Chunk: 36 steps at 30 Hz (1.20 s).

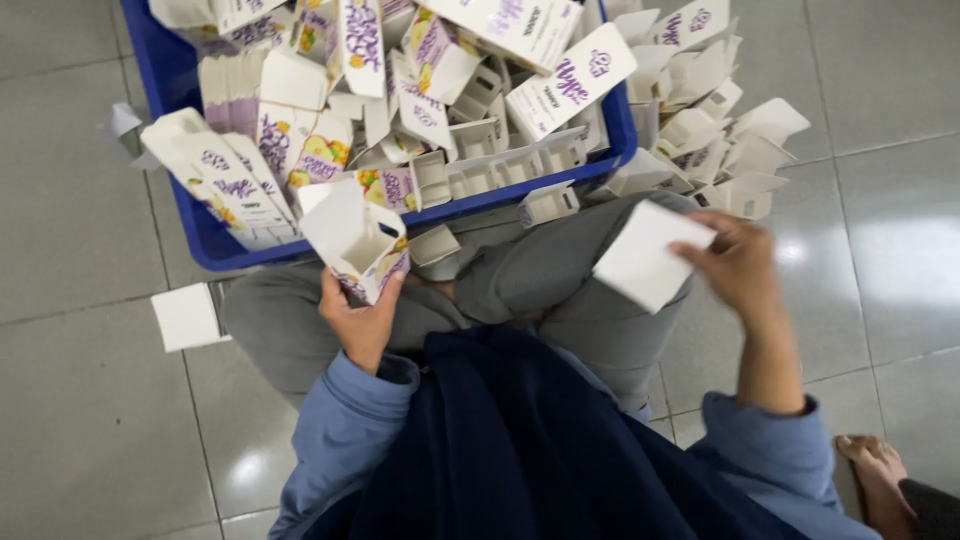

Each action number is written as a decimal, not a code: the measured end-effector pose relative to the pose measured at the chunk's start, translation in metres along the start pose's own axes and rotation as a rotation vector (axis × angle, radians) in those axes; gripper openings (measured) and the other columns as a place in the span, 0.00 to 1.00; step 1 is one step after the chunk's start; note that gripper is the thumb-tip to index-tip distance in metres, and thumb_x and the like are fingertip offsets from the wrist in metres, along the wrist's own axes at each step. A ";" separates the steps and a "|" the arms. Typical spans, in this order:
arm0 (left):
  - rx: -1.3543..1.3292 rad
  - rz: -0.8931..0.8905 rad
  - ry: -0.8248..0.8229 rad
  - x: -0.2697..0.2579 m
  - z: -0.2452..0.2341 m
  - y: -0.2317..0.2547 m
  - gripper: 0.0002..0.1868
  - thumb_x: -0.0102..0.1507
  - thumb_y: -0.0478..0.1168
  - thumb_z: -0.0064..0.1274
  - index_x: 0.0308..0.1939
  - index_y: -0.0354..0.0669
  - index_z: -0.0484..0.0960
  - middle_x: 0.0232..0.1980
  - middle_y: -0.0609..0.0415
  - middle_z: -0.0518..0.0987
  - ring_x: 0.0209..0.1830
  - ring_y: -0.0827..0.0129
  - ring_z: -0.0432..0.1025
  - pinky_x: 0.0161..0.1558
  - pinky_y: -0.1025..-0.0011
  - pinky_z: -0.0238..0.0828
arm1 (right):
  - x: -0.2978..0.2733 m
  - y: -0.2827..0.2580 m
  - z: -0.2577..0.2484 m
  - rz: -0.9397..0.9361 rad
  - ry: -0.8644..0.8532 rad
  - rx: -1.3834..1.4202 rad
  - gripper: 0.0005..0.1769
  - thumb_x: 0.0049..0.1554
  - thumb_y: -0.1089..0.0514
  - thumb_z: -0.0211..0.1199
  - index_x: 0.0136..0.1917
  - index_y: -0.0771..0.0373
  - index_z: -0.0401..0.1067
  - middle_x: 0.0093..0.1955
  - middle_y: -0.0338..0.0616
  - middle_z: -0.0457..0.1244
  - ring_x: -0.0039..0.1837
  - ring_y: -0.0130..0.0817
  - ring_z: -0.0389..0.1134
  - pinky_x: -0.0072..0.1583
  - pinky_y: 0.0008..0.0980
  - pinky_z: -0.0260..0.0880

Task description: The person is sitting on the floor and folding small cardboard product boxes from a blue plastic bin.

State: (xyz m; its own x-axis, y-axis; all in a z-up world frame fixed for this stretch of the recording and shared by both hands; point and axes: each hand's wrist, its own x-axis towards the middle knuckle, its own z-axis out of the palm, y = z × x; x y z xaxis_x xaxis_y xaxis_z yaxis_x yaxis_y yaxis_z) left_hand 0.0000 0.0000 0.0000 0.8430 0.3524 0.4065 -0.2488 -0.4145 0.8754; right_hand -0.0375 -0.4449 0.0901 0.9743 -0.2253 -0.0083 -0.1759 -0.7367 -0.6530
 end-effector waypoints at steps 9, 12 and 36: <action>0.040 -0.025 -0.047 -0.003 0.006 0.006 0.36 0.46 0.35 0.80 0.53 0.27 0.77 0.43 0.30 0.81 0.48 0.35 0.77 0.49 0.54 0.73 | 0.008 0.026 0.003 -0.040 0.199 -0.243 0.22 0.49 0.66 0.82 0.56 0.68 0.80 0.54 0.56 0.68 0.55 0.56 0.70 0.55 0.45 0.74; 0.038 -0.033 -0.049 -0.005 0.005 -0.003 0.37 0.45 0.35 0.80 0.54 0.27 0.78 0.43 0.31 0.81 0.48 0.36 0.77 0.50 0.54 0.73 | 0.003 0.019 0.003 0.033 0.135 -0.260 0.20 0.51 0.64 0.80 0.58 0.66 0.81 0.52 0.55 0.69 0.55 0.51 0.71 0.55 0.43 0.75; -0.226 -0.086 -0.444 -0.065 0.140 0.003 0.35 0.44 0.20 0.60 0.53 0.41 0.69 0.58 0.35 0.78 0.63 0.32 0.70 0.63 0.46 0.66 | 0.000 0.037 0.014 -0.109 0.094 -0.183 0.26 0.55 0.70 0.73 0.67 0.70 0.76 0.59 0.61 0.69 0.60 0.60 0.70 0.60 0.50 0.72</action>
State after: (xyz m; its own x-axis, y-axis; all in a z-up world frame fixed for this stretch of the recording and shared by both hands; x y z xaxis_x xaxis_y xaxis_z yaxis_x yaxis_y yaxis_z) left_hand 0.0111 -0.1417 -0.0603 0.9742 -0.0344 0.2232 -0.2256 -0.1902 0.9555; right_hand -0.0424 -0.4631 0.0558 0.9730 -0.1904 0.1306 -0.1018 -0.8614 -0.4976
